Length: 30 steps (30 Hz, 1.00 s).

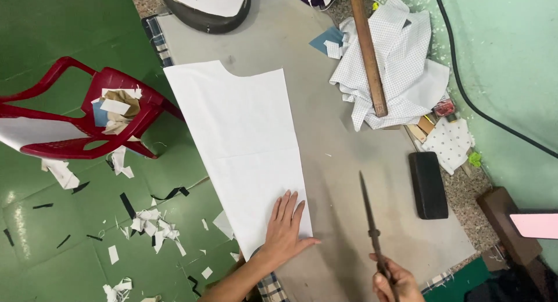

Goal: The person folds a white patterned fabric piece on a worktable, trims its edges with scissors, and then irons it flat using a steam iron and a pressing block. The person handles the fabric and tools directly on the table surface.

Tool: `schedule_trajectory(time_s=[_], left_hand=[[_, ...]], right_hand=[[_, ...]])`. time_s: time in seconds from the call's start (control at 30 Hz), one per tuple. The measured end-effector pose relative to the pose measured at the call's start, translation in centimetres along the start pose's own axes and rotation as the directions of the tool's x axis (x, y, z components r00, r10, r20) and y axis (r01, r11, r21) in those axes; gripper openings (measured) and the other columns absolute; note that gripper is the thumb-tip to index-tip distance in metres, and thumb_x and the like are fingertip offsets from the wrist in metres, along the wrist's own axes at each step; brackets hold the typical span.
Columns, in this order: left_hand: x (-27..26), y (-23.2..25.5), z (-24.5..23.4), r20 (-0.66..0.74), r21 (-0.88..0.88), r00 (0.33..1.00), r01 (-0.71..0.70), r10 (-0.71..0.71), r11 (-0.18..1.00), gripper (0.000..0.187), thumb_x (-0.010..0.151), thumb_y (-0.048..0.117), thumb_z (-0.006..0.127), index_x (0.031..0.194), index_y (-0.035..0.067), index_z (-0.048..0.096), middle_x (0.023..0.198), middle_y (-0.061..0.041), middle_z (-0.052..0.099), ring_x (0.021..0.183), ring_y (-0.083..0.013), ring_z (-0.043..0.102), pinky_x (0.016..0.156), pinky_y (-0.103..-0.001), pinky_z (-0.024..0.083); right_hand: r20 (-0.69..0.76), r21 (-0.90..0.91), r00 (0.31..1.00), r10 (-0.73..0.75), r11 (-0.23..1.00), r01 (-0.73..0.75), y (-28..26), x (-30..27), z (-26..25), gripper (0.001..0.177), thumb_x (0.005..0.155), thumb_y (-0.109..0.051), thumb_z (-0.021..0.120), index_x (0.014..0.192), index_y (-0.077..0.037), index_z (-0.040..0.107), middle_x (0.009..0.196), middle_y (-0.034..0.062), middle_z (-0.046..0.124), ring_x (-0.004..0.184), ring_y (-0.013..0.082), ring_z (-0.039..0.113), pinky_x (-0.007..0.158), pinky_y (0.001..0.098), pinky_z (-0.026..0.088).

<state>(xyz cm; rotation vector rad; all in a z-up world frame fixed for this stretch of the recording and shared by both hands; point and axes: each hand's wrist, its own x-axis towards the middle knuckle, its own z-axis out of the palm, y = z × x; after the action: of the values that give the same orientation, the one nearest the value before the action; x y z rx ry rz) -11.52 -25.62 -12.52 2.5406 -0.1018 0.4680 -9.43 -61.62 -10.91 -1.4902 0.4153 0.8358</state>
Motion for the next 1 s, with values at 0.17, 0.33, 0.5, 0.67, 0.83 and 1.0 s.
schedule_trajectory(time_s=[0.17,0.33,0.5,0.67,0.83,1.0], left_hand=[[1.6,-1.2,0.3,0.102,0.072,0.993,0.055,-0.062,0.996,0.094,0.086,0.071,0.070,0.137,-0.006,0.050,0.161,-0.029,0.032,0.153,-0.0443,0.023,0.125,-0.060,0.017],[2.4,-1.6,-0.6,0.078,0.079,0.996,0.041,-0.047,0.996,0.028,0.098,0.030,0.072,0.099,0.006,0.057,0.142,-0.026,0.051,0.142,-0.0443,0.043,0.120,-0.060,0.031],[1.3,-2.9,0.9,-0.019,-0.258,0.995,0.087,-0.095,0.962,0.006,0.101,0.010,0.063,0.099,0.005,0.061,0.145,-0.022,0.059,0.146,-0.0379,0.044,0.124,-0.057,0.025],[1.2,-3.2,1.0,0.013,-0.289,0.995,0.097,-0.097,0.953,0.006,0.102,0.013,0.064,0.102,0.007,0.064,0.149,-0.020,0.056,0.147,-0.0395,0.041,0.124,-0.059,0.023],[1.0,-3.1,1.0,0.082,-0.273,0.991,0.122,-0.104,0.954,0.007,0.104,0.015,0.061,0.105,0.009,0.065,0.155,-0.019,0.050,0.150,-0.0385,0.036,0.126,-0.056,0.018],[1.7,-3.1,0.1,0.012,-0.307,0.997,0.082,-0.082,0.948,0.007,0.104,0.011,0.059,0.100,0.006,0.062,0.153,-0.021,0.052,0.149,-0.0408,0.038,0.125,-0.058,0.020]], right_hand=[[0.038,-0.160,0.999,-0.038,0.986,0.044,0.7,0.5,3.8,0.069,0.079,-0.030,0.079,0.138,0.004,0.068,0.070,0.0135,0.063,0.049,0.0179,0.051,0.049,0.0293,0.036],[0.048,-0.277,0.967,0.252,0.933,-0.229,-0.6,1.5,5.0,0.066,0.080,-0.036,0.080,0.138,-0.004,0.076,0.076,0.0026,0.059,0.059,0.0143,0.054,0.058,0.0265,0.039],[-0.204,-0.003,0.824,0.528,0.842,-0.540,6.7,6.7,3.0,0.038,0.104,-0.010,0.053,0.131,0.005,0.075,0.080,0.0192,0.060,0.064,0.0274,0.059,0.065,0.0259,0.034],[-0.105,-0.110,0.936,0.337,0.931,-0.347,4.6,5.5,7.9,0.060,0.094,-0.052,0.047,0.118,-0.003,0.072,0.068,0.0061,0.055,0.051,0.0156,0.050,0.048,0.0279,0.035],[0.316,-0.483,0.947,0.052,0.868,0.113,-4.3,3.9,14.0,0.059,0.096,-0.055,0.042,0.129,-0.010,0.062,0.080,-0.0026,0.054,0.058,0.0079,0.049,0.056,0.0231,0.040],[0.001,-0.554,0.949,0.316,0.790,-0.262,-10.8,2.5,20.2,0.063,0.088,-0.061,0.044,0.127,-0.017,0.066,0.077,0.0001,0.051,0.053,0.0134,0.049,0.052,0.0267,0.042]])
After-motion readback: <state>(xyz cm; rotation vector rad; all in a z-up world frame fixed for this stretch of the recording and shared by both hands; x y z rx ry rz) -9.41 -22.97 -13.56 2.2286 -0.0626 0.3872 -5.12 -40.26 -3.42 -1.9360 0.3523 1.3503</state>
